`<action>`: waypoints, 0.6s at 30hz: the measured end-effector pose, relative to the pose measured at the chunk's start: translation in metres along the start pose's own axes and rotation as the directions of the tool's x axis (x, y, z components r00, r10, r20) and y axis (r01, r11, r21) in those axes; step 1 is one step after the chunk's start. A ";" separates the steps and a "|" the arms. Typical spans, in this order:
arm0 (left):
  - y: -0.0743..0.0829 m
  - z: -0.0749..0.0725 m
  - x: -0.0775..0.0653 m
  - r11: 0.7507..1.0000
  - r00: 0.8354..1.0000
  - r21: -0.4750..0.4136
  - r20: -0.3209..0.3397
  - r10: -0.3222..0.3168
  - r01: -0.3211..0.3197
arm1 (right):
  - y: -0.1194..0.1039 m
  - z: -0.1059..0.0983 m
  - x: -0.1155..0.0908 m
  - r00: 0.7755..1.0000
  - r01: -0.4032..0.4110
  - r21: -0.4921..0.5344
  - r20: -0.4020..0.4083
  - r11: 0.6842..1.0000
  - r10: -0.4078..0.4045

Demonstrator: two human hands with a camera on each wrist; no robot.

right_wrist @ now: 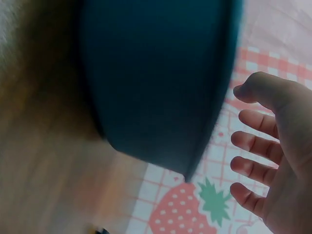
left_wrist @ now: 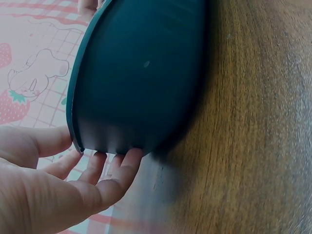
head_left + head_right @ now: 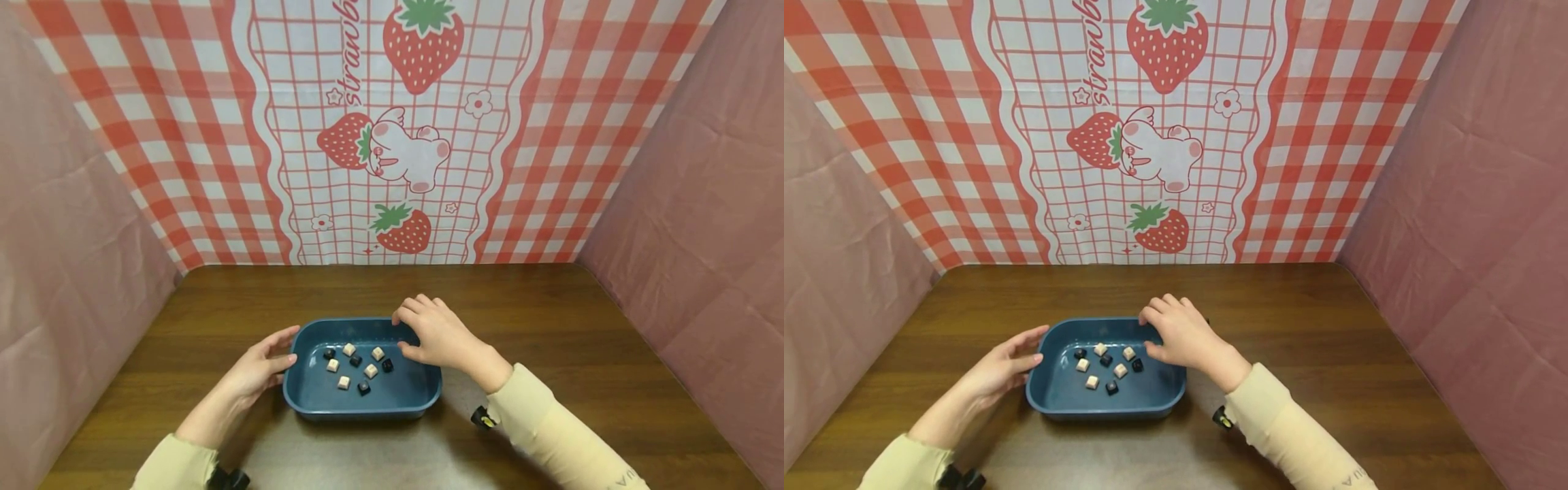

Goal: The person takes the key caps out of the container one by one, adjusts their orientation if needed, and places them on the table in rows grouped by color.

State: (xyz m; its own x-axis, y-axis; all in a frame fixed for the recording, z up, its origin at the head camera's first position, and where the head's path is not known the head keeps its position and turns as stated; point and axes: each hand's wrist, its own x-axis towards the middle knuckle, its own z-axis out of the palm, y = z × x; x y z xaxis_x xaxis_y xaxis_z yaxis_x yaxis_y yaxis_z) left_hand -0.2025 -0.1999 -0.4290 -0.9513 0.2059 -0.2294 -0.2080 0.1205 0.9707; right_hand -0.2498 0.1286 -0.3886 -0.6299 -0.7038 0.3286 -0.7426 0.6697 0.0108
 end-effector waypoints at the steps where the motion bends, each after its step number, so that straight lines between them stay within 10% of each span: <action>1: 0.000 0.000 0.000 1.000 1.000 0.000 0.002 0.003 -0.003 | -0.002 0.003 0.000 1.000 0.008 0.008 0.005 1.000 -0.008; 18: -0.002 -0.001 0.000 1.000 1.000 -0.006 0.014 0.023 -0.023 | -0.019 0.034 0.004 0.980 0.045 -0.026 0.196 0.999 -0.039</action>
State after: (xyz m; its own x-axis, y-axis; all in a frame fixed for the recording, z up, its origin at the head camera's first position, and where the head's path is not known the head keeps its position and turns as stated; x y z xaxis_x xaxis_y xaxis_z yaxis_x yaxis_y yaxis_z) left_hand -0.2028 -0.2009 -0.4305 -0.9525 0.2222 -0.2084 -0.1880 0.1096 0.9760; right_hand -0.2459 0.1056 -0.4195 -0.6327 -0.7622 0.1366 -0.7641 0.6432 0.0501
